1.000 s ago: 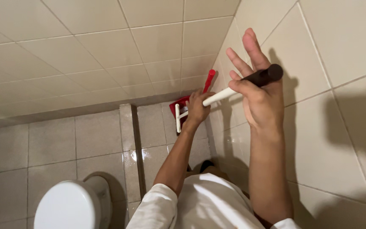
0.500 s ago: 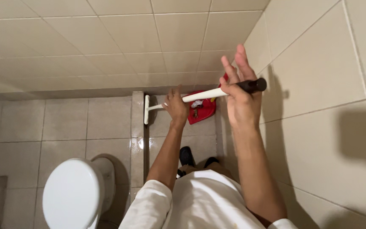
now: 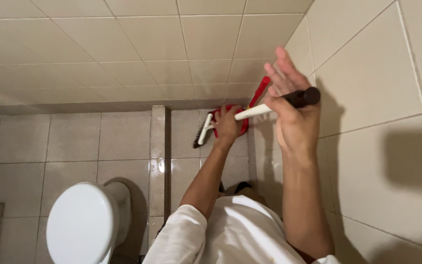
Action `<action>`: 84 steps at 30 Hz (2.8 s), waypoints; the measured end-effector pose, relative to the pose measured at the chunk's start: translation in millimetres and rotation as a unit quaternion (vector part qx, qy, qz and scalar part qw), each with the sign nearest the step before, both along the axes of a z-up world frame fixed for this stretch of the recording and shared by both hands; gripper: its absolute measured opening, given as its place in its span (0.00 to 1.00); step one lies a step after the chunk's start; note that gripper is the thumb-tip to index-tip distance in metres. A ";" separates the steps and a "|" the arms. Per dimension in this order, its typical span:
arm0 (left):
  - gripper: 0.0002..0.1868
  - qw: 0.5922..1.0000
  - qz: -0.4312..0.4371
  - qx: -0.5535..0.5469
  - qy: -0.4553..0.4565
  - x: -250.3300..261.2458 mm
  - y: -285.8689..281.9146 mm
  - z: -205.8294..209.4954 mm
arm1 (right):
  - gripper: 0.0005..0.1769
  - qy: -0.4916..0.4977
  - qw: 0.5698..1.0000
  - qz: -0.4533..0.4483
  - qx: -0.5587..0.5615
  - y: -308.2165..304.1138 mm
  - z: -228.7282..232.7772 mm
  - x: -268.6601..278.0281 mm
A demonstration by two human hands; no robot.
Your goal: The person assembles a floor squeegee by hand, screwing multiple white and black handle segments together in a bathroom. They also handle a red dustpan and a white brush.
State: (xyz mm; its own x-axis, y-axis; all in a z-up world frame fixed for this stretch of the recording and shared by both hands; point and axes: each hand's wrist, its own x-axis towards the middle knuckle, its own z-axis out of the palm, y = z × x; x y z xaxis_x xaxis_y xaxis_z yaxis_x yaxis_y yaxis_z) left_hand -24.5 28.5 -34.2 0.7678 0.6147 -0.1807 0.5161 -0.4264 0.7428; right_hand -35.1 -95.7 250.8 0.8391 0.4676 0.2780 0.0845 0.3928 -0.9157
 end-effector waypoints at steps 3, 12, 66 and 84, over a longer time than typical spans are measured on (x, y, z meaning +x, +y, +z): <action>0.22 0.998 -0.058 0.020 -0.004 0.8 1.9 20.6 | 0.37 -0.016 0.999 -0.029 0.008 -3.6 16.3 0.3; 0.22 0.995 -0.094 0.006 -0.021 4.5 -5.7 10.6 | 0.39 0.009 0.999 -0.039 -0.013 -18.9 23.6 0.3; 0.19 0.969 -0.017 -0.127 -0.211 119.9 86.0 -38.3 | 0.50 0.487 0.854 -0.047 -0.178 29.7 -372.3 267.8; 0.16 0.924 -0.068 -0.337 -0.166 100.2 115.7 -30.1 | 0.20 0.506 0.811 -0.094 -0.278 68.0 -458.3 286.7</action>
